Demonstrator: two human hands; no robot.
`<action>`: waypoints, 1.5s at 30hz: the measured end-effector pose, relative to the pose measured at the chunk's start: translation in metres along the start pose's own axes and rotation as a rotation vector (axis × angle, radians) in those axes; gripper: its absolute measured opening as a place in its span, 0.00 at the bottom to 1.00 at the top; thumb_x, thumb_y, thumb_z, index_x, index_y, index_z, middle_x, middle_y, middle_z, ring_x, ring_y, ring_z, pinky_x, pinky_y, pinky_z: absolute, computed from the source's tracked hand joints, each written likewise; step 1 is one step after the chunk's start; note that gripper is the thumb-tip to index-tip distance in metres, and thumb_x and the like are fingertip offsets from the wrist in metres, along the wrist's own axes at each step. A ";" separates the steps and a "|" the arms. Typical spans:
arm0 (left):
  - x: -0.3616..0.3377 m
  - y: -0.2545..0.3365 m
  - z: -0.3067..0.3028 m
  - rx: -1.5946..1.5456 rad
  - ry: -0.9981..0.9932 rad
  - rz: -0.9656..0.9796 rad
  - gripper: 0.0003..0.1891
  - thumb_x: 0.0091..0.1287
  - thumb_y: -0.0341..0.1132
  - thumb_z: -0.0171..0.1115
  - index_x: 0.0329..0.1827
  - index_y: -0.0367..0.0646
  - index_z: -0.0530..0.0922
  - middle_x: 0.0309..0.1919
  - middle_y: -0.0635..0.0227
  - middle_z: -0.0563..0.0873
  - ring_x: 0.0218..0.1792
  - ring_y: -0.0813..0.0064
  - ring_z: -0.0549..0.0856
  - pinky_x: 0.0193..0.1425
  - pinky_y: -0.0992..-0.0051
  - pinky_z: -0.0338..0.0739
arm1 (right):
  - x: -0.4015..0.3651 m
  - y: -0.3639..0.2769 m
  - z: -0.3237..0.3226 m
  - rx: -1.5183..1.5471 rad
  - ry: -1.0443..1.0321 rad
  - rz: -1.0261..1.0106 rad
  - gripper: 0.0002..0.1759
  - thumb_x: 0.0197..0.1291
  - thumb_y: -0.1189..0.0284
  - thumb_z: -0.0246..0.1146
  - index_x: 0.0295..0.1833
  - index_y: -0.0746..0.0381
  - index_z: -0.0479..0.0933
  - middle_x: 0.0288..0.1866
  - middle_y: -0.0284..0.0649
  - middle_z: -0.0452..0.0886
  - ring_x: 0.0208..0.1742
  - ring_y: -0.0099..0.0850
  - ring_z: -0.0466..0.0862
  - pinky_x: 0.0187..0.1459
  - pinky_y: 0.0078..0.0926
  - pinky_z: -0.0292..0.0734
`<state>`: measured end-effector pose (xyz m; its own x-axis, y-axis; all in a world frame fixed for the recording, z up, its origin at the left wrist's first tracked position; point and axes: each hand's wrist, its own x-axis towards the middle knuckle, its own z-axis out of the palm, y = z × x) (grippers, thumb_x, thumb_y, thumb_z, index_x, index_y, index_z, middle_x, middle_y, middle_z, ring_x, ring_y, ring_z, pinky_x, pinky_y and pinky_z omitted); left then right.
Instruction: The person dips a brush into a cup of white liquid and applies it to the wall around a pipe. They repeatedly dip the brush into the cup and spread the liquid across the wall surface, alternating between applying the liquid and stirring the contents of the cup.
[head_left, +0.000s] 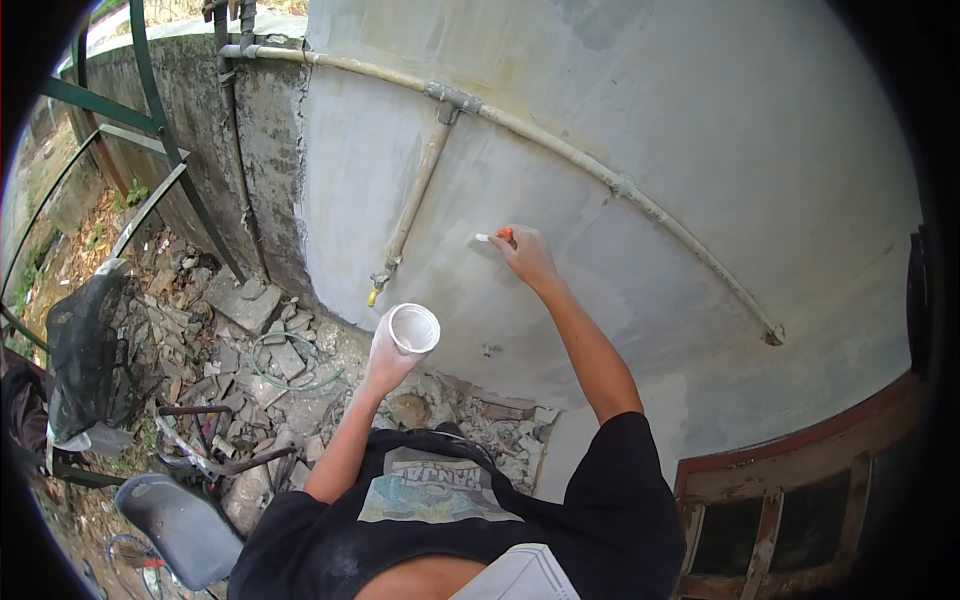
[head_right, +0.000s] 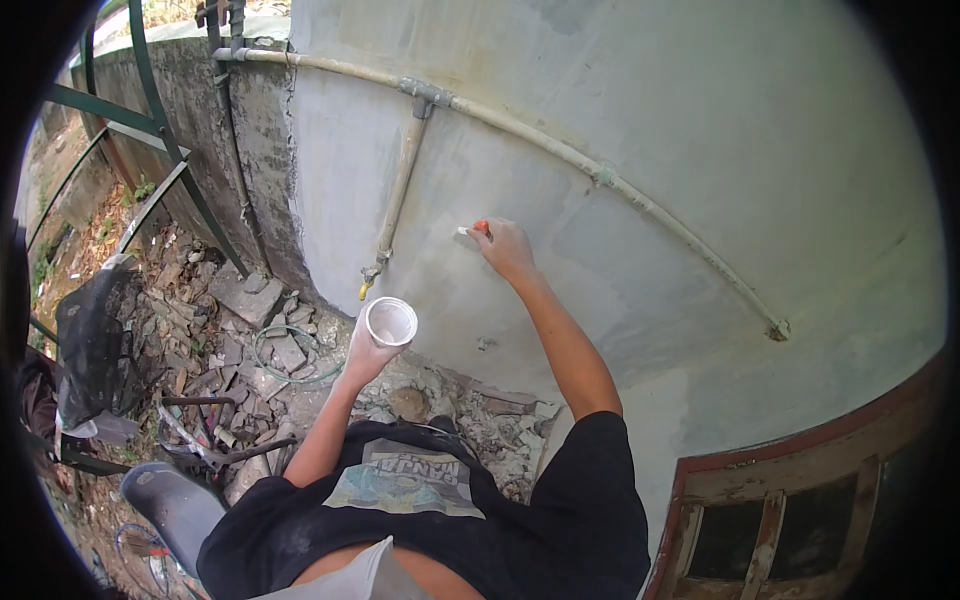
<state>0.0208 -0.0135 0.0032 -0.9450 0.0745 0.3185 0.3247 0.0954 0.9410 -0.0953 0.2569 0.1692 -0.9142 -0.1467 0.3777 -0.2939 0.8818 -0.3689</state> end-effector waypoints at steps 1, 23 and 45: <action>0.000 -0.001 -0.001 -0.002 0.005 0.011 0.40 0.54 0.34 0.84 0.68 0.37 0.71 0.60 0.58 0.82 0.62 0.63 0.82 0.70 0.64 0.76 | 0.005 -0.004 -0.011 -0.026 0.036 -0.025 0.16 0.66 0.63 0.73 0.41 0.68 0.87 0.34 0.51 0.86 0.32 0.42 0.85 0.37 0.36 0.77; -0.003 0.002 0.021 -0.053 -0.106 0.042 0.40 0.54 0.34 0.83 0.70 0.37 0.71 0.60 0.60 0.82 0.63 0.64 0.82 0.71 0.64 0.74 | -0.051 0.005 -0.024 -0.061 -0.031 -0.046 0.14 0.66 0.63 0.73 0.43 0.65 0.88 0.34 0.46 0.87 0.29 0.38 0.84 0.36 0.33 0.78; -0.007 -0.005 0.013 -0.040 -0.083 0.060 0.38 0.54 0.34 0.84 0.67 0.38 0.73 0.58 0.58 0.84 0.60 0.64 0.84 0.68 0.64 0.77 | -0.101 -0.112 -0.132 0.123 0.464 -0.112 0.09 0.65 0.72 0.75 0.46 0.65 0.88 0.38 0.42 0.90 0.29 0.29 0.84 0.33 0.27 0.78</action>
<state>0.0268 -0.0017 -0.0052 -0.9166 0.1615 0.3657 0.3776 0.0492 0.9247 0.0668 0.2320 0.2843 -0.6626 0.0017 0.7489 -0.4398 0.8085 -0.3910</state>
